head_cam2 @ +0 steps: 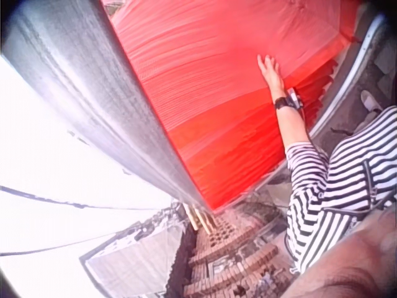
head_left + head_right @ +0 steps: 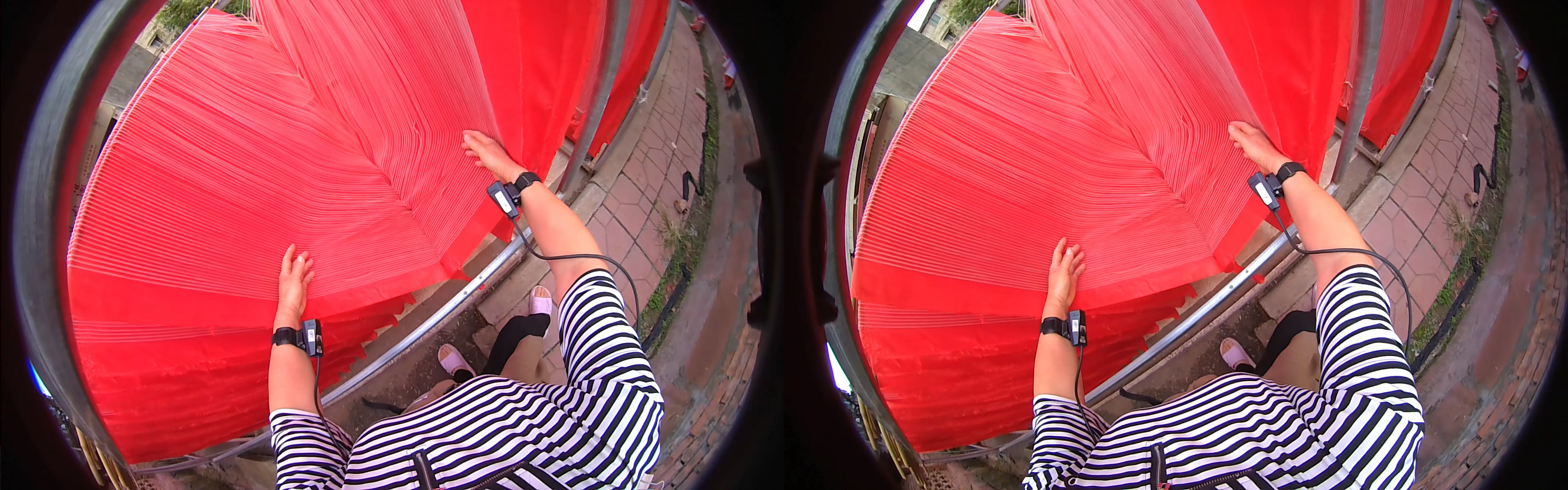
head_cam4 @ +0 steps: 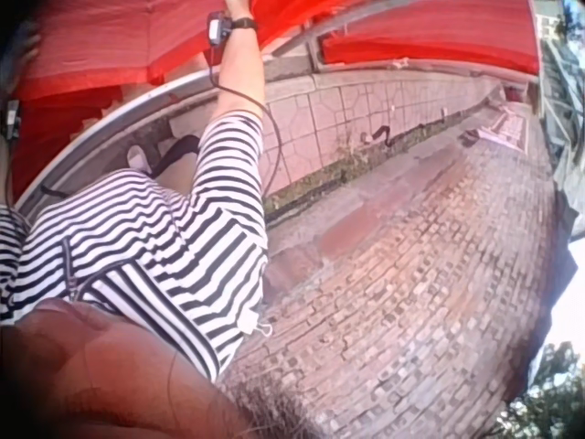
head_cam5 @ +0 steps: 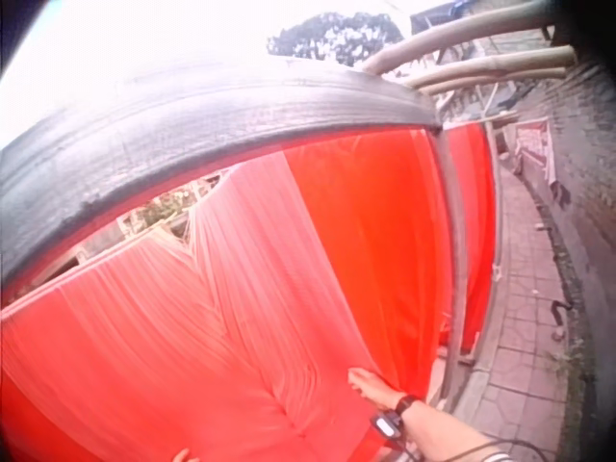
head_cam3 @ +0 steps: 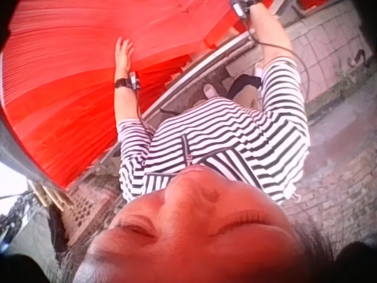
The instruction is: The person arranges red dried noodles hanging on a metal frame outdoors. They separate and align the strands by hand, then place cylindrical bamboo tubes along the top bar to hold sections in place.
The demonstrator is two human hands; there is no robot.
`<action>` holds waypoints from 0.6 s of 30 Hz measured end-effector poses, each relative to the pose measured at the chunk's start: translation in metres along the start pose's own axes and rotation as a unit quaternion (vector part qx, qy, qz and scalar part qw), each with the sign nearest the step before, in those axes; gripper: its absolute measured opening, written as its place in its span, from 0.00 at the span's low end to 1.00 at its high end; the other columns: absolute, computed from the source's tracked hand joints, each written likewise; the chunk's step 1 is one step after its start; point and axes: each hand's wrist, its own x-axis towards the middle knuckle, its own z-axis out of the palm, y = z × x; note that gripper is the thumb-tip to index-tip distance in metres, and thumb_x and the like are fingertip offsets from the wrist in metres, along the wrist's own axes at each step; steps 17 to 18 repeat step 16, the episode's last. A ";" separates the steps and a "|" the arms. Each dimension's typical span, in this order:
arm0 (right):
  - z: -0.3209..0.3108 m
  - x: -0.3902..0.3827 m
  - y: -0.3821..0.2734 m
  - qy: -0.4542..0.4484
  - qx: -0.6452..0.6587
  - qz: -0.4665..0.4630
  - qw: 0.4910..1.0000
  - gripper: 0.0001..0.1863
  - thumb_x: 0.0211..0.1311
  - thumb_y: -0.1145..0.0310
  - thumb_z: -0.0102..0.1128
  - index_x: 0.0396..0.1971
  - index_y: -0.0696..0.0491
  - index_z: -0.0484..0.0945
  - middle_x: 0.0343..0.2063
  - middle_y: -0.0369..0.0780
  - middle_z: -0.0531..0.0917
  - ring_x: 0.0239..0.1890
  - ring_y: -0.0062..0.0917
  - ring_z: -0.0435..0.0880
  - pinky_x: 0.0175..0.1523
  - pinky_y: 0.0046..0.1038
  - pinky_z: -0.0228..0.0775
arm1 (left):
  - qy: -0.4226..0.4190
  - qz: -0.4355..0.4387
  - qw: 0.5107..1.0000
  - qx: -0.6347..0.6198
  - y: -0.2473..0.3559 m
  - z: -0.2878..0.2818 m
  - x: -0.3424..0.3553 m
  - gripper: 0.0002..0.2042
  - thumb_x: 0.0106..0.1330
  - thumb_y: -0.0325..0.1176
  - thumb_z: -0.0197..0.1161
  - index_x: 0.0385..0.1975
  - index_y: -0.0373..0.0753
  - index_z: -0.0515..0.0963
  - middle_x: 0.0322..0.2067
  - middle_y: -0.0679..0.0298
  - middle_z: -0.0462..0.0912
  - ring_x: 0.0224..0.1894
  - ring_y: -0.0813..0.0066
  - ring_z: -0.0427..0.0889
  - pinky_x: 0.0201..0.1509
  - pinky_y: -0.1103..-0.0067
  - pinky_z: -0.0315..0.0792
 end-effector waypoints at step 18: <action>0.039 -0.028 -0.019 -0.108 0.024 0.006 0.994 0.36 0.70 0.39 0.54 0.69 0.44 0.65 0.55 0.38 0.79 0.54 0.27 0.78 0.51 0.38 0.73 | -0.039 -0.010 0.999 0.005 0.039 0.050 -0.006 0.31 0.75 0.37 0.58 0.75 0.49 0.55 0.66 0.56 0.70 0.62 0.66 0.73 0.62 0.70 0.70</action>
